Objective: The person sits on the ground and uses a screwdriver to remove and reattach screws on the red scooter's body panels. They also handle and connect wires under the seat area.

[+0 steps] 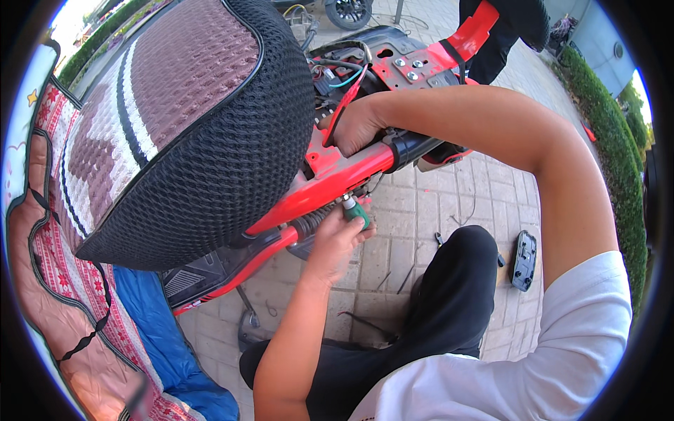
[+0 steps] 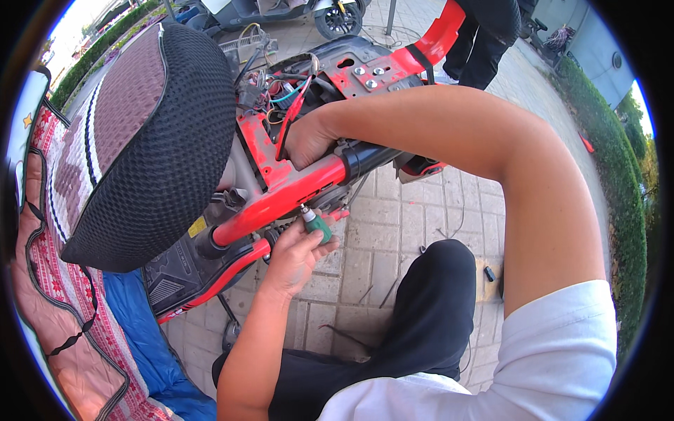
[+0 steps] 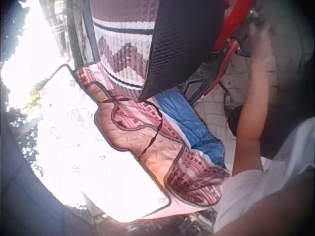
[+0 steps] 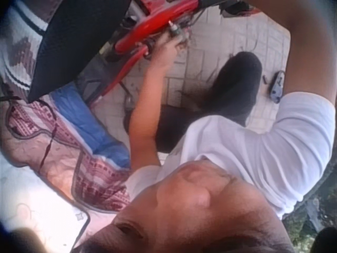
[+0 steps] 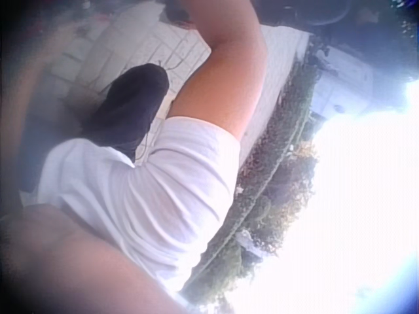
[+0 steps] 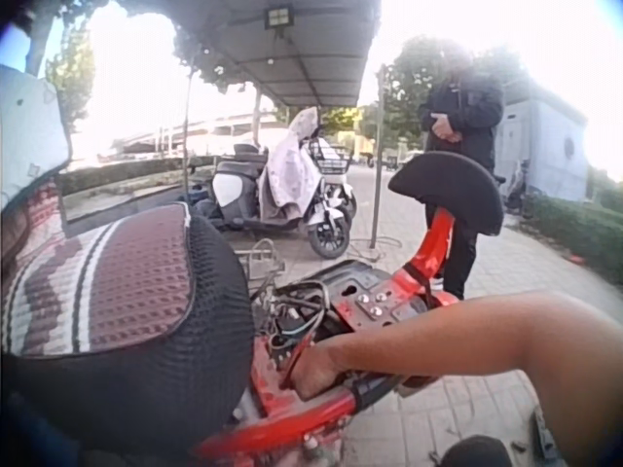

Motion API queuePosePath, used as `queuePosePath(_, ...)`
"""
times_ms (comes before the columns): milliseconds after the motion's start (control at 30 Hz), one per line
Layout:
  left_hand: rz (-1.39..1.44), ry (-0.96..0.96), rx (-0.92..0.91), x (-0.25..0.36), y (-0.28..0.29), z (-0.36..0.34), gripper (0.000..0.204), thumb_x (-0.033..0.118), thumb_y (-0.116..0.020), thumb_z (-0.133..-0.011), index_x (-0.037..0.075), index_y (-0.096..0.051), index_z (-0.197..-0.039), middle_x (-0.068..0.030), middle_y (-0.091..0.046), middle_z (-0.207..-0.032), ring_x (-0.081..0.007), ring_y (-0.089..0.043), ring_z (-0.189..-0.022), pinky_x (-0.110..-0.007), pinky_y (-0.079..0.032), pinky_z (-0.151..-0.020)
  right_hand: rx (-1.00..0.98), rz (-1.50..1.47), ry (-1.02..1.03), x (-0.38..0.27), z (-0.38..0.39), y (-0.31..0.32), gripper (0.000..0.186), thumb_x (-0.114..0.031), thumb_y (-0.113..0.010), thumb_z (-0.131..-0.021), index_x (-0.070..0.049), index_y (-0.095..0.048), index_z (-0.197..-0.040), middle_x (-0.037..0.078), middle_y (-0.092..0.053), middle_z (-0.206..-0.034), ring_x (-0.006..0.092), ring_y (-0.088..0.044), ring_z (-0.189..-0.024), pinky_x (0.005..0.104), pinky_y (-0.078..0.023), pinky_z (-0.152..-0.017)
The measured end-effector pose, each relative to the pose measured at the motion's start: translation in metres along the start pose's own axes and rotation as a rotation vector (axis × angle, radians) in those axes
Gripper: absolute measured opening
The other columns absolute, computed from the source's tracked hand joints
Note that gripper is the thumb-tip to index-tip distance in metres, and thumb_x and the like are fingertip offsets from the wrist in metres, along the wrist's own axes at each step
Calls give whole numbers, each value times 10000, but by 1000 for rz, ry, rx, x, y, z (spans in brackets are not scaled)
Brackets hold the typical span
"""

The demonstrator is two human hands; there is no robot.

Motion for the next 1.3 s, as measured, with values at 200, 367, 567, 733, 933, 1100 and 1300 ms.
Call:
queuePosePath(200,-372,-73,130,3,13,-2,392,88,-685,-938,18,-530,-1290,-24,-619,-1050,-106,-620,-872,-288,-560,-755,31,-8,36,-6,0,1,473,-156,-677,-778,-10,-658,-1228,168,-711,-1140,277,-651,-1006,406,-502,-870)
queuePosePath(367,-14,30,11,1,1,7,422,93,-767,-878,6,-558,-1233,-37,-627,-1006,-101,-622,-749,-252,-544,-589,-5,19,43,-3,-3,0,463,-156,-693,-782,-17,-660,-1222,153,-711,-1135,262,-649,-992,397,-507,-861)
queuePosePath(567,-366,-48,132,7,4,4,384,145,-744,-910,30,-561,-1227,-50,-635,-1044,-89,-598,-708,-270,-534,-612,-37,-77,34,4,-8,-6,596,-197,-675,-756,17,-589,-1306,204,-595,-1289,341,-587,-1135,414,-477,-936)
queuePosePath(733,-140,-24,16,6,-2,5,305,129,-761,-899,49,-543,-1096,-36,-627,-983,-116,-639,-766,-268,-547,-678,-110,-16,-34,3,-5,-6,636,-189,-639,-740,45,-565,-1327,231,-530,-1381,376,-556,-1213,420,-458,-983)
queuePosePath(933,-321,-117,114,8,4,3,289,130,-692,-950,29,-556,-1184,-47,-635,-1042,-134,-640,-823,-308,-554,-766,-151,-127,-61,14,-10,-12,624,-165,-623,-717,45,-585,-1303,216,-537,-1336,378,-561,-1195,413,-454,-987)
queuePosePath(1100,-134,-51,-3,6,0,3,390,80,-717,-912,6,-553,-1257,-76,-635,-1209,-101,-614,-830,-280,-566,-752,41,-73,64,3,-6,-4,480,-108,-645,-754,23,-647,-1216,189,-666,-1147,285,-624,-1017,406,-499,-870)
queuePosePath(1300,-344,-135,128,7,7,-4,375,111,-783,-867,13,-560,-1151,-56,-641,-1036,-97,-612,-757,-244,-531,-643,33,1,1,-6,5,3,452,-118,-662,-742,29,-662,-1169,196,-690,-1105,295,-650,-972,415,-513,-823)
Point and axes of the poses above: each hand's wrist, its own z-axis away from the middle knuckle, its own y-axis out of the back of the hand, x = y × z, the point moved 9 cm from there along -z, towards the middle knuckle
